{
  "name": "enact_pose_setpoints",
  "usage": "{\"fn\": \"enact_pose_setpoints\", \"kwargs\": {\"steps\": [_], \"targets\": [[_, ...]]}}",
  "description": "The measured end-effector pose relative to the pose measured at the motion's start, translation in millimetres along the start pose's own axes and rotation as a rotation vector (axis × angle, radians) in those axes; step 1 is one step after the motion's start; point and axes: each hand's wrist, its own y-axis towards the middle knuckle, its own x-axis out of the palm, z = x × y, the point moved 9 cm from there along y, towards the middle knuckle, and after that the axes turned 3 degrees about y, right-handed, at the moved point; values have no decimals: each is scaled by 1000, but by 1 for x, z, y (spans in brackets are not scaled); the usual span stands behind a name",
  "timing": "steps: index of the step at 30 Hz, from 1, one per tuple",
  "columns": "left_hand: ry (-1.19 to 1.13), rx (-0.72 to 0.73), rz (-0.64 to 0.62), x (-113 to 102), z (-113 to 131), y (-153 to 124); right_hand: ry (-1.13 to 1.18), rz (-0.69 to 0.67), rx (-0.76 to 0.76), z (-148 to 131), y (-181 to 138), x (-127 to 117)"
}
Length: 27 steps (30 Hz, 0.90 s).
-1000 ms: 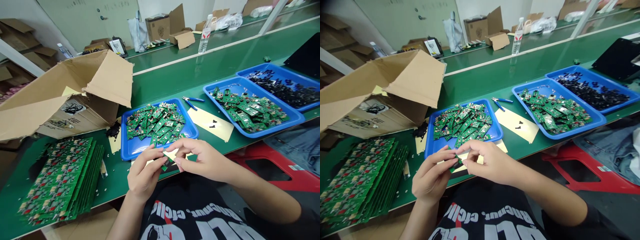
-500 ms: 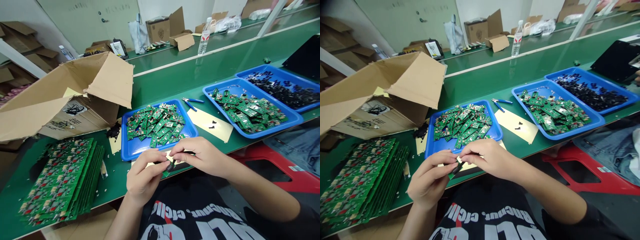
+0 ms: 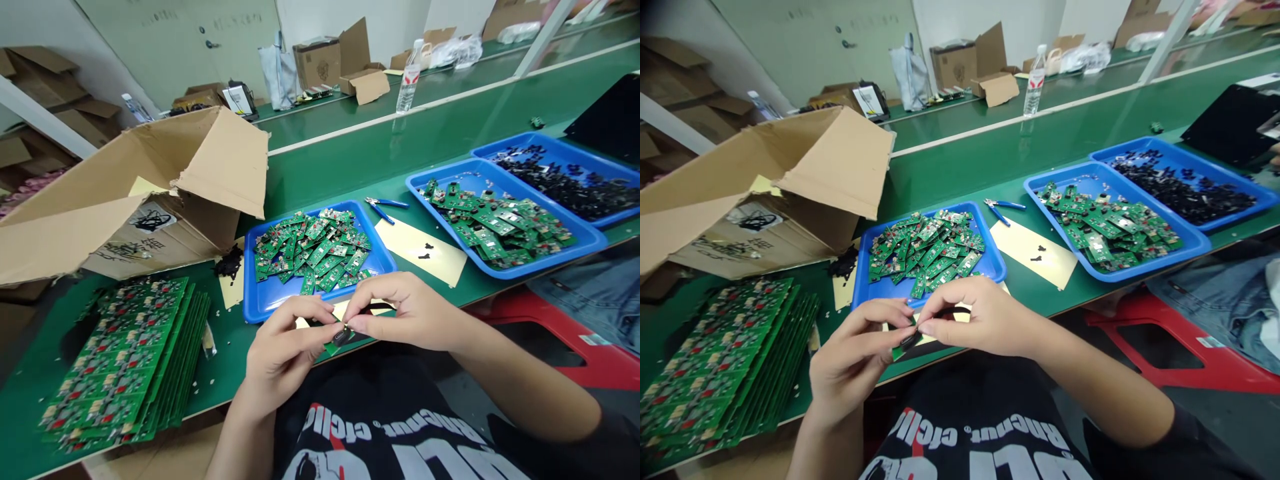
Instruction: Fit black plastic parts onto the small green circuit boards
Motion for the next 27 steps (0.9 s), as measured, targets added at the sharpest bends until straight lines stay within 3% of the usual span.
{"fn": "enact_pose_setpoints", "kwargs": {"steps": [4,8,16,27], "targets": [[-149,-44,113,-8,-11,-3,108,-44,42,0,2,4],[-123,-41,192,-13,-16,-7,107,72,59,0,0,-5],[331,101,217,-17,2,-12,-57,213,6,-14,-15,-7],[346,172,159,-13,12,-11,36,179,142,4,0,-11]]}}
